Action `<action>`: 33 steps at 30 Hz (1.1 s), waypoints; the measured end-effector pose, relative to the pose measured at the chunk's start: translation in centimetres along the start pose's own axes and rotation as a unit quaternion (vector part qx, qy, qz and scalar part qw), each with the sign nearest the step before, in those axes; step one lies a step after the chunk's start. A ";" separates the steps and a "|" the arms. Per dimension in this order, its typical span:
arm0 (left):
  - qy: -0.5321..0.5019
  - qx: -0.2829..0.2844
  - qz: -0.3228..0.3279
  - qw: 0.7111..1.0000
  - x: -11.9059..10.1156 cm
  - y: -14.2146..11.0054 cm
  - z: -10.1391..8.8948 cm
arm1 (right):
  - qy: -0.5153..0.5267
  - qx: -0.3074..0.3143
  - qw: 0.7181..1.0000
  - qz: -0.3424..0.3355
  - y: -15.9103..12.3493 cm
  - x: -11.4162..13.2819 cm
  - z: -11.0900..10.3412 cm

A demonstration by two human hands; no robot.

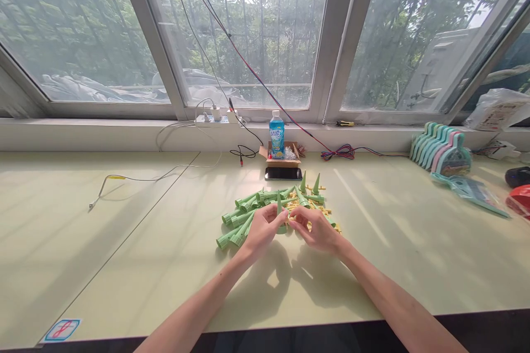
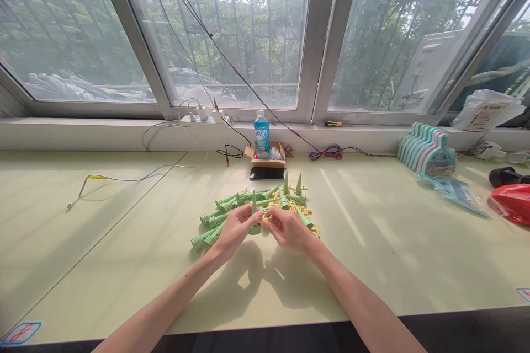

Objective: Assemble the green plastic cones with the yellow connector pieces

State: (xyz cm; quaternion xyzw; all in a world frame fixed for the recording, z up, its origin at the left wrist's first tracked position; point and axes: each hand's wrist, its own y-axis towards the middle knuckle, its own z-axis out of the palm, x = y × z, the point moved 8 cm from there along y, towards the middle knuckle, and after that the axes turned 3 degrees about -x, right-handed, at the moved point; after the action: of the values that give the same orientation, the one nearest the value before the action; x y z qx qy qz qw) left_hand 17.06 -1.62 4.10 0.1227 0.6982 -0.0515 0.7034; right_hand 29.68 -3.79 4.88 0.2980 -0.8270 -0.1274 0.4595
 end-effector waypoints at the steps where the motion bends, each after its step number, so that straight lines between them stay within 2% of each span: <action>1: -0.002 0.001 -0.001 1.000 0.0 0.0 0.1 | -0.001 0.001 1.000 0.000 0.0 0.0 0.0; 14: -0.009 0.007 -0.005 1.000 0.0 -0.2 0.2 | -0.028 0.001 0.999 0.016 0.0 -1.2 0.3; 24: -0.002 -0.001 -0.007 1.000 0.1 0.0 0.0 | 0.018 0.007 1.000 0.017 -0.1 -0.6 0.3; 33: 0.000 0.008 -0.005 1.000 0.1 -0.1 0.2 | -0.016 0.012 1.000 0.022 -0.2 -1.0 0.3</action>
State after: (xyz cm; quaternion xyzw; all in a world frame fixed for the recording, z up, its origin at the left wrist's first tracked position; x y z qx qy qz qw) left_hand 17.25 -1.75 3.97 0.1245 0.6982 -0.0607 0.7024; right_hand 29.87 -3.31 3.91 0.2835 -0.8422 -0.1119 0.4448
